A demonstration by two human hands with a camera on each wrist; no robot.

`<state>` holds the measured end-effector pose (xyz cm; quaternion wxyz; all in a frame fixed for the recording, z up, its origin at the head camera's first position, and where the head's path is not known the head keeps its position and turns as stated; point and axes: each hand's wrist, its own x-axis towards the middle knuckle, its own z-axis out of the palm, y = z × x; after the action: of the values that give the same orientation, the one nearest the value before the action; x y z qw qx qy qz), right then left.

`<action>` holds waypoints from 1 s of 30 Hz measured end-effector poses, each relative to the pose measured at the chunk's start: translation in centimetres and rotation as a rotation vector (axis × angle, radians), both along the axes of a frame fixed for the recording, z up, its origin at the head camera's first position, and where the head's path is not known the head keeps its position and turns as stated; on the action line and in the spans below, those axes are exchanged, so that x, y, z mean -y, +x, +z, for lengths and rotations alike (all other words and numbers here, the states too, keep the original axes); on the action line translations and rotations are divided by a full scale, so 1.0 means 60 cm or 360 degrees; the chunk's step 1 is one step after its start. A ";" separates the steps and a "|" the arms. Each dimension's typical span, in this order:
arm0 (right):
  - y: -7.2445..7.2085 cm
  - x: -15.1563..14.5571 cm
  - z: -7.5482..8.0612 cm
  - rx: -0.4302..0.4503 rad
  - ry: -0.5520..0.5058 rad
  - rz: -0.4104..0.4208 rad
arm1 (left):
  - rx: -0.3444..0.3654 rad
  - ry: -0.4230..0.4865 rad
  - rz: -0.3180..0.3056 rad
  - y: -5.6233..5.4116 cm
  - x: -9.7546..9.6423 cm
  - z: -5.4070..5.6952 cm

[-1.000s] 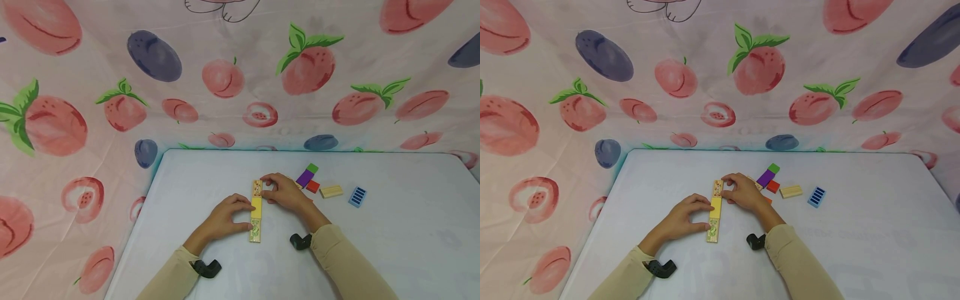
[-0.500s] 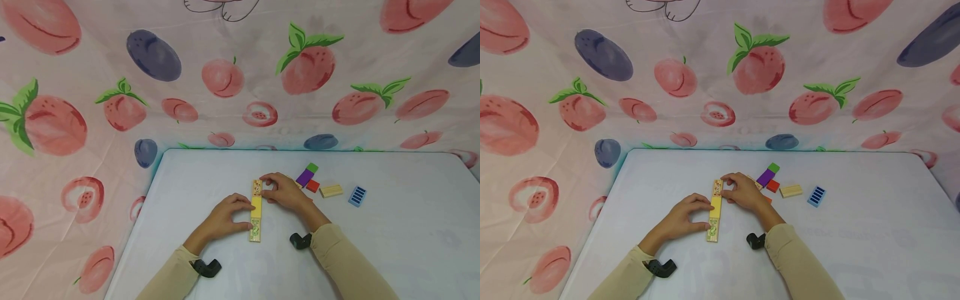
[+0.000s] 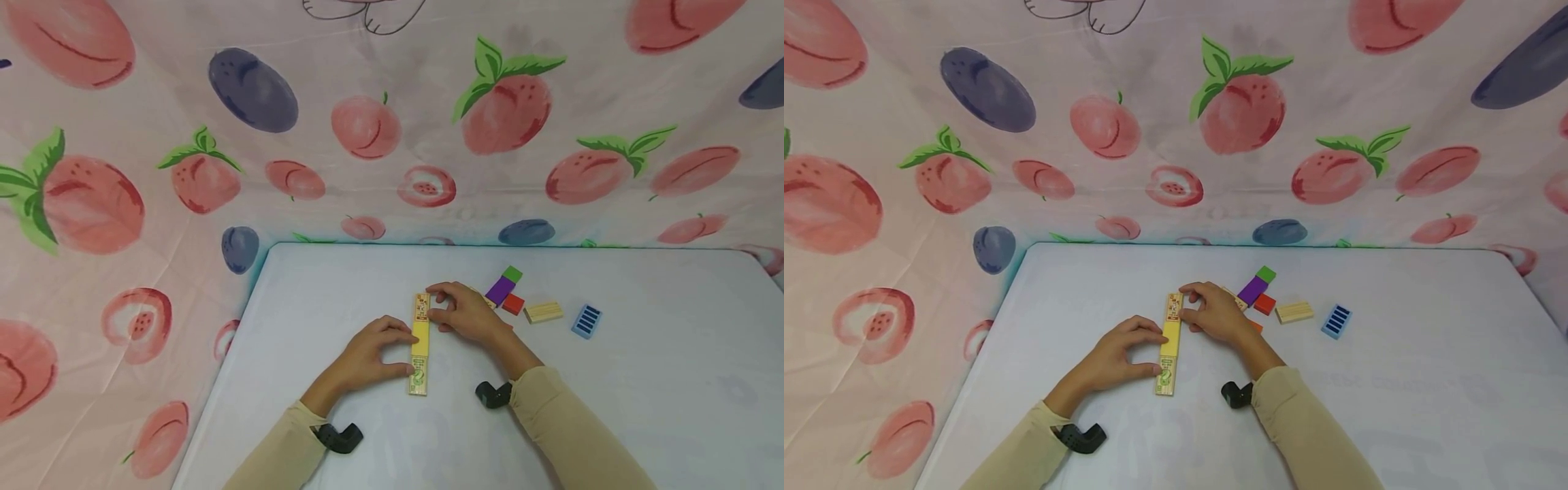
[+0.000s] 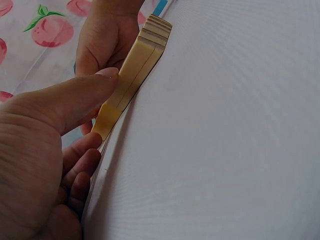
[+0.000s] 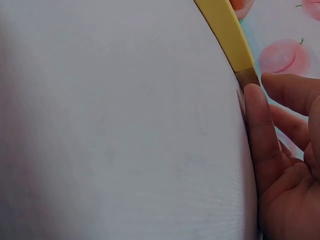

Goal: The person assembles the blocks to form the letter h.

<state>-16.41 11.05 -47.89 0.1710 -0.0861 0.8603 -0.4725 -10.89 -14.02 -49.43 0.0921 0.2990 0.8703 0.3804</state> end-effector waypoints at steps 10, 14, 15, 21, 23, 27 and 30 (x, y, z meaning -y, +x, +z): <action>0.002 0.000 0.000 0.0031 -0.0033 -0.0035 | -0.0025 -0.0001 0.0006 0.000 -0.001 -0.003; 0.005 -0.006 0.009 0.0163 -0.0244 -0.0102 | -0.0026 -0.0006 0.0012 0.001 -0.001 -0.001; 0.006 -0.009 0.014 0.0160 -0.0279 -0.0114 | -0.0030 -0.0007 0.0014 0.001 -0.001 0.000; 0.004 -0.036 0.050 -0.0267 -0.0049 -0.0148 | -0.0038 -0.0009 0.0023 0.002 0.000 0.000; 0.000 -0.049 0.060 -0.0408 0.0093 -0.0132 | -0.0026 -0.0006 0.0023 0.002 0.000 -0.001; -0.010 -0.078 0.067 -0.0524 0.0296 -0.0060 | -0.0010 -0.0002 0.0022 0.002 0.000 -0.003; -0.016 -0.096 0.064 -0.0535 0.0434 -0.0028 | -0.0011 -0.0001 0.0017 0.002 0.000 -0.002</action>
<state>-17.35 16.81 -44.08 0.0311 -0.1322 0.9334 -0.3322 -10.77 -14.00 -49.57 0.0870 0.2956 0.8724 0.3794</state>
